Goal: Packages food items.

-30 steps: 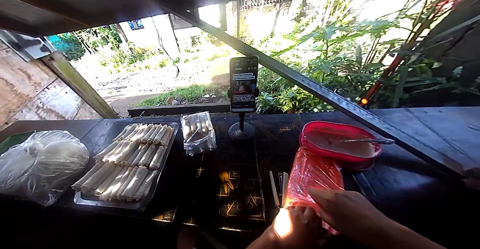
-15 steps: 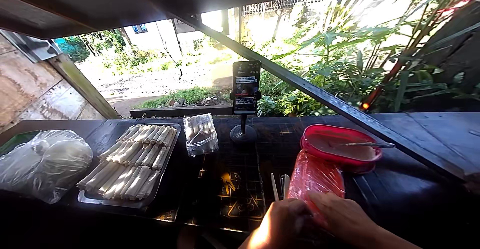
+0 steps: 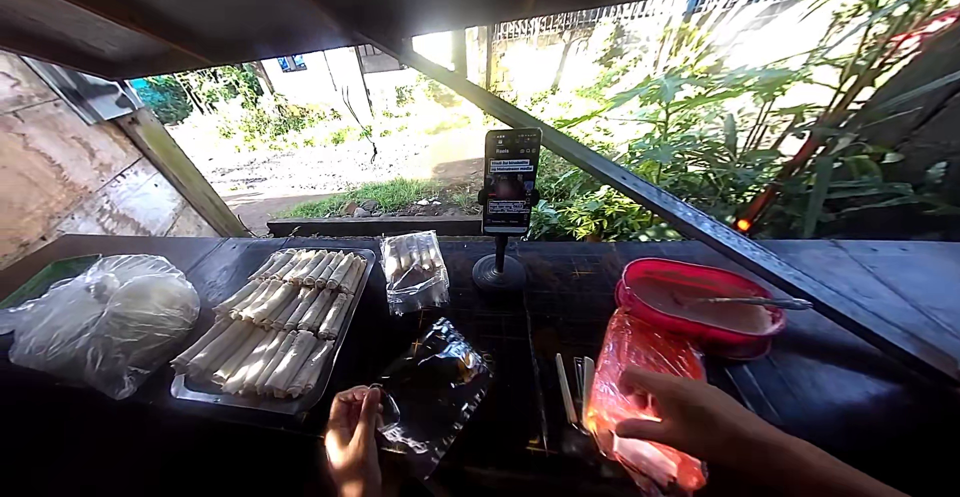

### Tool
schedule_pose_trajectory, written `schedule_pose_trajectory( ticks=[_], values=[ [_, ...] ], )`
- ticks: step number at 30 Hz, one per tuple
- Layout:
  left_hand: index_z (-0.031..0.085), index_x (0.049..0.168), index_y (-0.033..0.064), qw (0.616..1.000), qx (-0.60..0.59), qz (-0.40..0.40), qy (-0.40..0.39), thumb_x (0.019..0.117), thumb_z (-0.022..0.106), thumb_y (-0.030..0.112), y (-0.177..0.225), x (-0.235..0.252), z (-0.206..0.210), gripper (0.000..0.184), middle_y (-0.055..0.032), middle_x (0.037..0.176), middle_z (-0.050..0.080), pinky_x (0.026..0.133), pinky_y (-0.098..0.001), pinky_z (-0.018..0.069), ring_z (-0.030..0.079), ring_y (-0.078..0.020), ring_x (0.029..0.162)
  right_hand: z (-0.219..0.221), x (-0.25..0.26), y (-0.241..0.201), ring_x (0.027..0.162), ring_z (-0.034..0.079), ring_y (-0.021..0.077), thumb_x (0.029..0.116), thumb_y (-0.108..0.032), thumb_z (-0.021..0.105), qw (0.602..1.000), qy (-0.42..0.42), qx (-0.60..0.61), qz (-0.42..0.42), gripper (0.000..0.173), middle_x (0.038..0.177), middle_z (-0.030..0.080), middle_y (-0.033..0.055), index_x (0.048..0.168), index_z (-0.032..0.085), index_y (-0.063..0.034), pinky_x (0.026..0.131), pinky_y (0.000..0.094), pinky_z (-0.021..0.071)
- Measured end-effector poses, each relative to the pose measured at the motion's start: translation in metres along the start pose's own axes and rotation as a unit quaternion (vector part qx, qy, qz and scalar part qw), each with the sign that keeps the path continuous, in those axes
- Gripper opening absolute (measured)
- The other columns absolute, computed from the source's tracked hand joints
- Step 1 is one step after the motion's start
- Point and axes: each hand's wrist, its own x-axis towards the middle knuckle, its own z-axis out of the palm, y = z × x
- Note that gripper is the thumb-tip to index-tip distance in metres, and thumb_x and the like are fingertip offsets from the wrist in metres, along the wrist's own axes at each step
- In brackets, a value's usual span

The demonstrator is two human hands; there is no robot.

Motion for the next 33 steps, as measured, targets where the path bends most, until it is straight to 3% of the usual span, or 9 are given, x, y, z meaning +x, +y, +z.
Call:
schedule_pose_trajectory(
  ticks=[4, 10, 14, 16, 18, 22, 25, 28, 33],
  values=[
    [0.059, 0.094, 0.0087, 0.997, 0.024, 0.044, -0.065, 0.0917, 0.063, 0.001, 0.0, -0.029, 0.012, 0.01, 0.0122, 0.082, 0.066, 0.058, -0.0136, 0.0546, 0.062, 0.0057, 0.065, 0.004, 0.016, -0.056, 0.085, 0.068, 0.0361, 0.0971, -0.032, 0.07, 0.983, 0.02, 0.094, -0.159, 0.037, 0.089, 0.069, 0.0211, 0.099, 0.07, 0.0053, 0.079, 0.0552, 0.0533],
    [0.063, 0.088, 0.01, 0.985, -0.03, 0.024, -0.166, 0.0849, 0.074, 0.005, -0.006, -0.057, 0.031, 0.012, 0.0091, 0.088, 0.068, 0.062, -0.0131, 0.0562, 0.064, 0.0061, 0.07, 0.048, 0.053, -0.124, 0.105, 0.067, 0.0392, 0.092, -0.026, 0.076, 0.952, -0.047, 0.124, -0.275, 0.041, 0.111, 0.069, 0.0244, 0.117, 0.067, 0.006, 0.093, 0.0551, 0.0515],
    [0.065, 0.083, 0.015, 0.979, -0.045, -0.014, -0.196, 0.0802, 0.079, 0.005, -0.006, -0.055, 0.026, 0.018, 0.013, 0.085, 0.068, 0.065, -0.0119, 0.0547, 0.063, 0.0074, 0.074, 0.078, 0.073, -0.128, 0.087, 0.071, 0.0378, 0.0866, -0.007, 0.073, 0.921, 0.024, 0.149, -0.359, 0.015, 0.089, 0.071, 0.0216, 0.096, 0.071, 0.0052, 0.077, 0.0568, 0.0547],
    [0.063, 0.084, 0.0135, 0.978, -0.03, -0.018, -0.206, 0.0812, 0.079, 0.004, -0.009, -0.054, 0.021, 0.019, 0.0125, 0.083, 0.066, 0.062, -0.011, 0.0531, 0.061, 0.0078, 0.069, 0.078, 0.077, -0.129, 0.085, 0.07, 0.0386, 0.0874, 0.002, 0.068, 0.923, 0.004, 0.154, -0.353, 0.008, 0.087, 0.071, 0.0225, 0.093, 0.071, 0.0063, 0.076, 0.058, 0.0533],
    [0.061, 0.084, 0.0085, 0.977, 0.024, 0.002, -0.213, 0.082, 0.079, 0.005, -0.012, -0.052, 0.014, 0.018, 0.0107, 0.078, 0.065, 0.061, -0.0099, 0.0515, 0.06, 0.0088, 0.066, 0.073, 0.079, -0.129, 0.087, 0.069, 0.0383, 0.0941, -0.006, 0.066, 0.935, -0.021, 0.142, -0.324, 0.013, 0.089, 0.07, 0.0229, 0.096, 0.07, 0.0067, 0.079, 0.0575, 0.052],
    [0.065, 0.084, -0.0088, 0.943, 0.233, 0.043, -0.235, 0.0837, 0.079, 0.009, -0.004, -0.054, 0.007, 0.023, -0.0085, 0.071, 0.064, 0.062, -0.0168, 0.0495, 0.059, -0.0027, 0.063, 0.066, 0.084, -0.131, 0.093, 0.07, 0.0393, 0.0973, -0.009, 0.064, 0.948, -0.025, 0.077, -0.307, 0.017, 0.093, 0.071, 0.0229, 0.1, 0.07, 0.0065, 0.082, 0.0569, 0.0525],
    [0.07, 0.092, -0.0044, 0.882, 0.367, 0.235, -0.181, 0.0859, 0.074, 0.012, -0.015, -0.057, 0.008, 0.018, -0.0137, 0.077, 0.066, 0.062, -0.025, 0.0548, 0.064, -0.017, 0.065, 0.073, 0.088, -0.134, 0.091, 0.07, 0.0383, 0.0948, -0.005, 0.064, 0.934, 0.007, 0.043, -0.354, 0.012, 0.09, 0.071, 0.0214, 0.095, 0.07, 0.0049, 0.079, 0.0547, 0.0541],
    [0.076, 0.088, 0.0058, 0.804, 0.426, 0.388, -0.148, 0.0904, 0.068, 0.012, -0.02, -0.05, 0.007, 0.011, -0.0138, 0.089, 0.068, 0.076, -0.025, 0.0573, 0.068, -0.022, 0.084, 0.081, 0.09, -0.139, 0.088, 0.071, 0.0371, 0.0925, -0.003, 0.065, 0.918, 0.038, 0.02, -0.393, 0.008, 0.086, 0.07, 0.0196, 0.089, 0.069, 0.0034, 0.076, 0.052, 0.0547],
    [0.071, 0.073, 0.0052, 0.786, 0.45, 0.398, -0.148, 0.0881, 0.061, 0.013, -0.018, -0.045, 0.012, 0.019, -0.0089, 0.078, 0.073, 0.066, -0.0261, 0.0582, 0.072, -0.0194, 0.073, 0.067, 0.074, -0.164, 0.108, 0.066, 0.0396, 0.0976, -0.011, 0.061, 0.958, -0.05, -0.048, -0.279, 0.019, 0.107, 0.07, 0.0212, 0.111, 0.066, 0.0021, 0.089, 0.0543, 0.0494]
  ],
)
